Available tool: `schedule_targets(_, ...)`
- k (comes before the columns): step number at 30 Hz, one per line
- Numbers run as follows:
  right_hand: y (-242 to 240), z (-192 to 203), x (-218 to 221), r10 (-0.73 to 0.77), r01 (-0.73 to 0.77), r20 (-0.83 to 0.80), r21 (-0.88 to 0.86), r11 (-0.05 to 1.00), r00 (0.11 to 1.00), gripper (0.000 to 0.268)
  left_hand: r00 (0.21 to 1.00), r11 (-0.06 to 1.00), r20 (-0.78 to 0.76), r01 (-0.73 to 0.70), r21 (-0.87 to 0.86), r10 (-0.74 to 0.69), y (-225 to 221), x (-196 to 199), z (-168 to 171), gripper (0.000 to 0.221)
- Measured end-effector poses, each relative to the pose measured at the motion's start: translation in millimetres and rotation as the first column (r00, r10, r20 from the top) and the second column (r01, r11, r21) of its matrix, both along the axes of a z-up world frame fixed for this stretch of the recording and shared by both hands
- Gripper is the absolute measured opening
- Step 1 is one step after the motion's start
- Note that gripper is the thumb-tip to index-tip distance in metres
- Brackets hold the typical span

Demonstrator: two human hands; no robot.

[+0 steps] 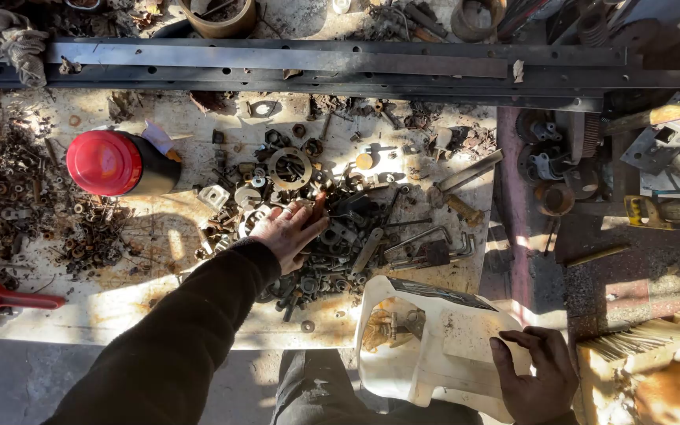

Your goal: Sorting through a pile of metal bolts, nuts, and washers on a workbench and picking specific items to place in a container.

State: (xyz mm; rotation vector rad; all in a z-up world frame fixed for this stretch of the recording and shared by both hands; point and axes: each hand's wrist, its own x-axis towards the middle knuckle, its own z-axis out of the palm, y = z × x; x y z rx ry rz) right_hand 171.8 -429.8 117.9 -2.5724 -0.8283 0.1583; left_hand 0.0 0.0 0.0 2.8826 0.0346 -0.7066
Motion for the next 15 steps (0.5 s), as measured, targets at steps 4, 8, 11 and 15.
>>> schedule_targets(4,-0.2,-0.5,-0.3,-0.014,0.014,-0.021,0.006,1.000,1.000,0.020,0.993,1.000,0.121,0.004,0.015,-0.006,0.2,-9.8,-0.2,0.096)
schedule_targets(8,-5.4,-5.5,1.4,0.007,-0.006,-0.027,0.008,1.000,1.000,0.020,0.971,1.000,0.240,0.013,0.015,-0.016,5.5,-24.5,-4.3,0.091)
schedule_targets(11,-5.1,-5.5,0.3,0.008,-0.008,-0.031,0.018,1.000,0.999,0.020,0.927,1.000,0.375,-0.016,-0.022,0.023,2.5,-31.9,23.9,0.087)
schedule_targets(15,-2.0,-2.7,-1.3,-0.016,0.017,-0.037,0.020,1.000,0.999,0.020,0.895,0.982,0.410,-0.133,-0.132,0.177,-13.7,-38.7,73.1,0.081)
